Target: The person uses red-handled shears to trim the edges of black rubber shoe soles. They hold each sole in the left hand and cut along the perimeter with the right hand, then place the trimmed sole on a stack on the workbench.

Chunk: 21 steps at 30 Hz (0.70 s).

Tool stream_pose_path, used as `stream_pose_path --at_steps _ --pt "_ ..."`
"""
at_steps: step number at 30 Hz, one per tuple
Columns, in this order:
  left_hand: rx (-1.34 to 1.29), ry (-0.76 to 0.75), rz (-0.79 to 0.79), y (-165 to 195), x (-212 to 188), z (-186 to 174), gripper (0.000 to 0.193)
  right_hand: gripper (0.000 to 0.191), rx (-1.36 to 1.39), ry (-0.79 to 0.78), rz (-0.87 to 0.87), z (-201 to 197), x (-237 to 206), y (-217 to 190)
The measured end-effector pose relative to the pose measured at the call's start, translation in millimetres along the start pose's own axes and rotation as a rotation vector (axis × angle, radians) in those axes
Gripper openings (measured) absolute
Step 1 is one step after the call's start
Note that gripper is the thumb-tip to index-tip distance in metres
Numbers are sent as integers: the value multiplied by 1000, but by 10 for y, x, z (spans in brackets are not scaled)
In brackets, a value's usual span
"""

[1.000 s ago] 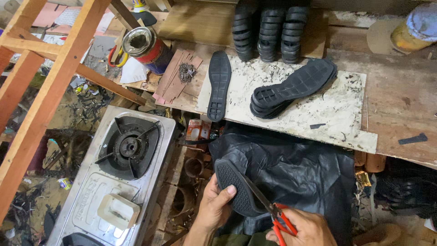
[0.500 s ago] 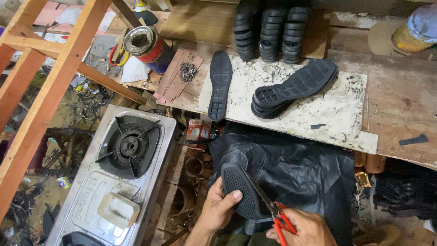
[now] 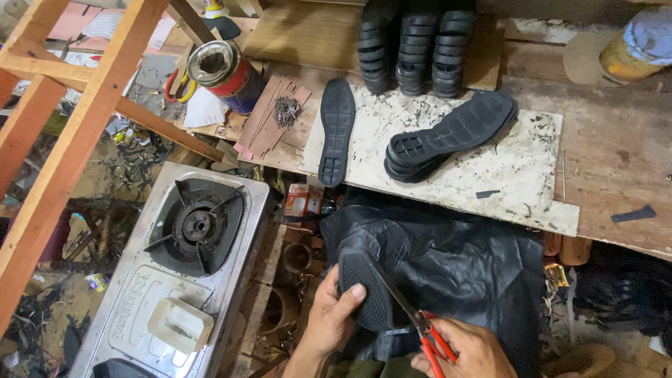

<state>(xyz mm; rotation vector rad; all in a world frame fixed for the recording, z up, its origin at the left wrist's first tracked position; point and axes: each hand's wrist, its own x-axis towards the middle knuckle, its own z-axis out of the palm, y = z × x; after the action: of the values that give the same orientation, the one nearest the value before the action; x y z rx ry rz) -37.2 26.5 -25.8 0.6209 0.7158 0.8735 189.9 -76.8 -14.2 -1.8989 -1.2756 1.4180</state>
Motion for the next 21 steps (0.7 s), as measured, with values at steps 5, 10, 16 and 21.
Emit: stream_pose_path --at_steps 5,10,16,21 --pt "180 -92 -52 -36 -41 46 38 50 74 10 210 35 9 -127" --pt "221 -107 -86 -49 -55 46 37 46 131 57 161 113 57 60" --pt "282 -99 -98 19 -36 -42 38 39 191 38 -70 184 110 479" --pt "339 -103 -81 77 -35 -95 38 43 254 4 87 156 56 435"
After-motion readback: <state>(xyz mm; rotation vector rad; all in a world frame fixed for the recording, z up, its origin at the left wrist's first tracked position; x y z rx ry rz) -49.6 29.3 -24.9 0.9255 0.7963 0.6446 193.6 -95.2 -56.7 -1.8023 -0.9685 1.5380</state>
